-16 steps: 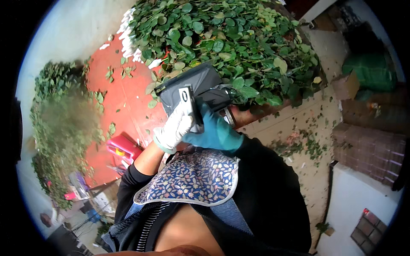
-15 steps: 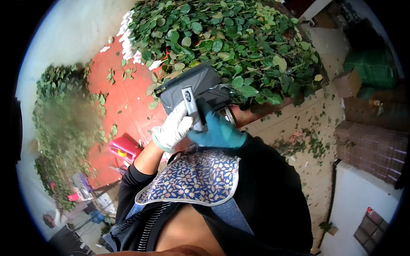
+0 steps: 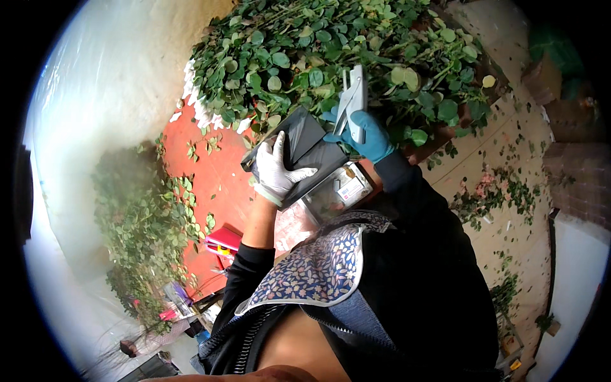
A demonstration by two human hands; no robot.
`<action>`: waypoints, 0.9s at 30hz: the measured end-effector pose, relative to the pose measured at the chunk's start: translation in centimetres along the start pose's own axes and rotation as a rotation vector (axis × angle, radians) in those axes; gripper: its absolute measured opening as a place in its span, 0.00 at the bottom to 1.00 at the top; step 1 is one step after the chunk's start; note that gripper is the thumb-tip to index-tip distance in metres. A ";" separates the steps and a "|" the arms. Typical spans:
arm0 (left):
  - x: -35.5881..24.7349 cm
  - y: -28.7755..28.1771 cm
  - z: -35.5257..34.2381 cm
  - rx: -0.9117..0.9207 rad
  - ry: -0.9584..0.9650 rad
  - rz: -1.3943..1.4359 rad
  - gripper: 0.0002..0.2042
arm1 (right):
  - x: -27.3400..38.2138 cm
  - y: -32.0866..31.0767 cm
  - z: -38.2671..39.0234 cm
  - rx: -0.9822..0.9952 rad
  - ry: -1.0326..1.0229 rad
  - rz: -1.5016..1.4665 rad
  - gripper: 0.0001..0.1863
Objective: The person places roses and greenery into a black box. They arrange the flowers in layers by hand and use a stapler to secure portions of the packaging.
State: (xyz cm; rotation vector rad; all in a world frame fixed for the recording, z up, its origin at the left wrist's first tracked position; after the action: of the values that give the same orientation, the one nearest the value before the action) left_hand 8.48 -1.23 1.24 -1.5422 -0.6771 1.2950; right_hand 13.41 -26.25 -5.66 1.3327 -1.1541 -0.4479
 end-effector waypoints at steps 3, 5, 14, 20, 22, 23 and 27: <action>-0.7 0.0 0.4 0.015 0.020 -0.004 0.53 | 0.0 0.0 -0.1 -0.036 -0.029 0.021 0.41; -1.1 0.3 0.8 -0.001 0.061 -0.020 0.51 | -0.4 -0.3 0.2 -0.046 -0.040 0.043 0.41; -0.4 -1.1 0.1 0.122 0.097 -0.134 0.56 | -0.8 1.7 -0.4 -0.083 -0.101 0.150 0.41; -1.1 -1.1 0.2 0.143 0.101 -0.068 0.52 | -0.9 1.4 -0.3 -0.101 -0.068 0.186 0.40; -1.1 -1.1 0.4 0.189 0.133 -0.124 0.51 | -0.8 1.2 -0.1 -0.088 -0.046 0.177 0.40; -0.6 -0.6 0.7 0.204 0.141 -0.128 0.48 | -0.8 1.2 0.0 -0.095 -0.039 0.166 0.40; -0.6 -0.6 1.1 0.236 0.134 -0.140 0.45 | -1.3 1.8 -0.1 -0.155 -0.047 0.150 0.39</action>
State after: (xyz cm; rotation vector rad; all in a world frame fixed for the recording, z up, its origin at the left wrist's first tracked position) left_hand 7.39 -1.13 2.08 -1.3507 -0.5173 1.1132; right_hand 12.30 -24.66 -4.49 1.0986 -1.2238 -0.4520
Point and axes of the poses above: each hand's wrist, its own z-axis away from the middle knuckle, its own y-axis out of the palm, x = y × z, the point moved 1 cm from there along -z, towards the middle knuckle, and after that the axes turned 14 degrees about x, right-handed, at the moved point
